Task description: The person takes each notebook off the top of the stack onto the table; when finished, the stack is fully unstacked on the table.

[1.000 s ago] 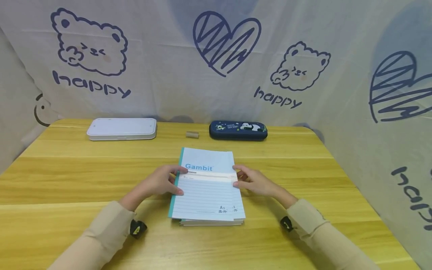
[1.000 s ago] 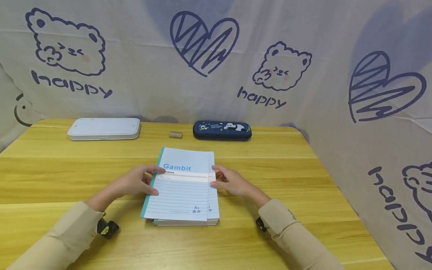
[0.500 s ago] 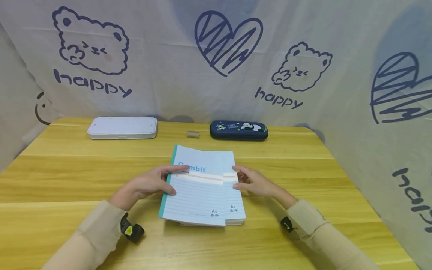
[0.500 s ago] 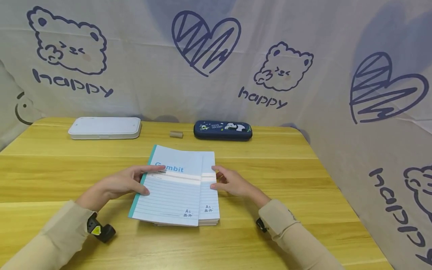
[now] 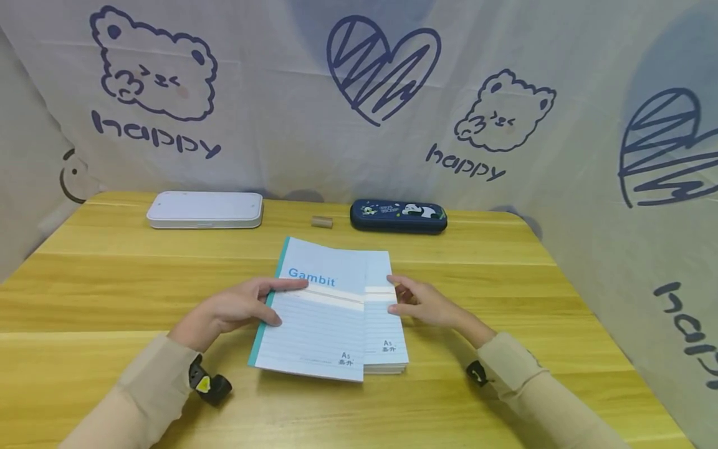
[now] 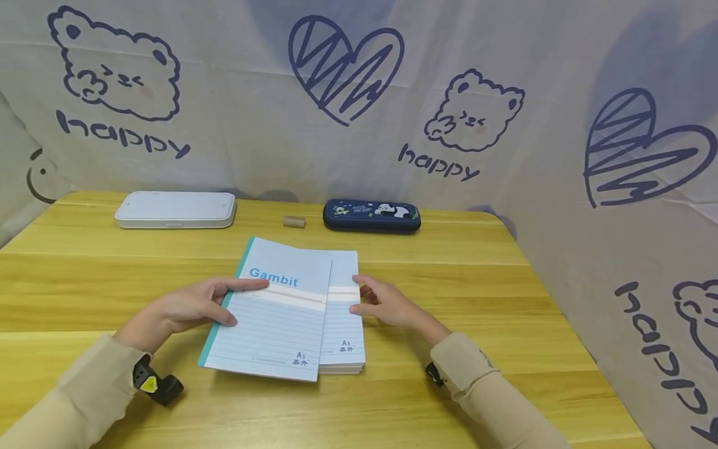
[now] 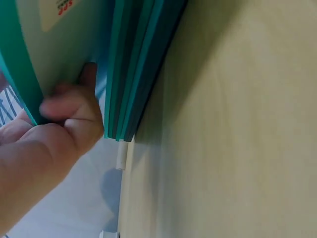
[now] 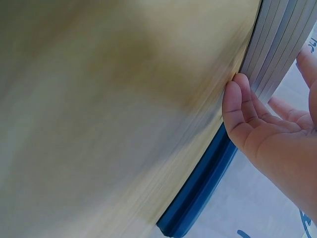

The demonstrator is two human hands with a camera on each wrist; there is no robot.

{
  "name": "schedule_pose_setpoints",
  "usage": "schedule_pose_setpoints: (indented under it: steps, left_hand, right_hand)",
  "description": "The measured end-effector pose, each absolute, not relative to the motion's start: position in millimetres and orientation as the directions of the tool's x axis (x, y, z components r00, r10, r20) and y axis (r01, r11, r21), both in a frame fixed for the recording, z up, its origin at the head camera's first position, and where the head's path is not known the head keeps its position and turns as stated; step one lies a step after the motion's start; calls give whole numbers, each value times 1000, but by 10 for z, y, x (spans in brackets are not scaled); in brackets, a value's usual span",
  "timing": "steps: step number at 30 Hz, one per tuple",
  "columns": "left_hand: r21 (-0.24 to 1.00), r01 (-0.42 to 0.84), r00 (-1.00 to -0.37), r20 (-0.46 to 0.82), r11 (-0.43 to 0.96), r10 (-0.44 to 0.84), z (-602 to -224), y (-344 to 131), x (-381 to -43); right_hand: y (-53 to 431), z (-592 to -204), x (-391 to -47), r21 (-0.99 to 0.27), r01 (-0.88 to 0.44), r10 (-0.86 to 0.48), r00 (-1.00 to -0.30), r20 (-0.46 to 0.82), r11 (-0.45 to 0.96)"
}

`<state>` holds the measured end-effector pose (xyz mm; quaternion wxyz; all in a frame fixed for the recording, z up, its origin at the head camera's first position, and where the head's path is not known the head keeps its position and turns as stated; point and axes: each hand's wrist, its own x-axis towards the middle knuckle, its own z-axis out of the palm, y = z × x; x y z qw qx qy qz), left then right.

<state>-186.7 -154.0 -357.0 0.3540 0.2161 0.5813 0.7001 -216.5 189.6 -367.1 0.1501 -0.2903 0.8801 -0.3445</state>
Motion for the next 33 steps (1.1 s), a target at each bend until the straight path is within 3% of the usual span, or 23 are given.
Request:
schedule_pose_setpoints:
  steps: [13, 21, 26, 30, 33]
  left_hand:
    - [948, -289, -680, -106, -131, 725, -3561, -1693, -1787]
    - [953, -194, -648, 55, -234, 759, -3582, -1837, -1773]
    - [964, -54, -632, 169, -260, 757, -3575, -1936, -1762]
    - [979, 41, -683, 173, -199, 710, -3563, -2040, -1735]
    - [984, 33, -725, 145, -176, 674, -3557, -2133, -1722]
  right_hand:
    - [1892, -3676, -2169, -696, -404, -613, -788, -66, 594]
    - [1885, -3667, -2167, -699, -395, -609, -789, -73, 596]
    - [1895, -3677, -2170, -692, -404, -614, -786, -71, 599]
    - [1896, -3673, -2164, -696, -407, -618, -783, -68, 592]
    - [1894, -3672, -2164, -695, -408, -619, -782, -68, 592]
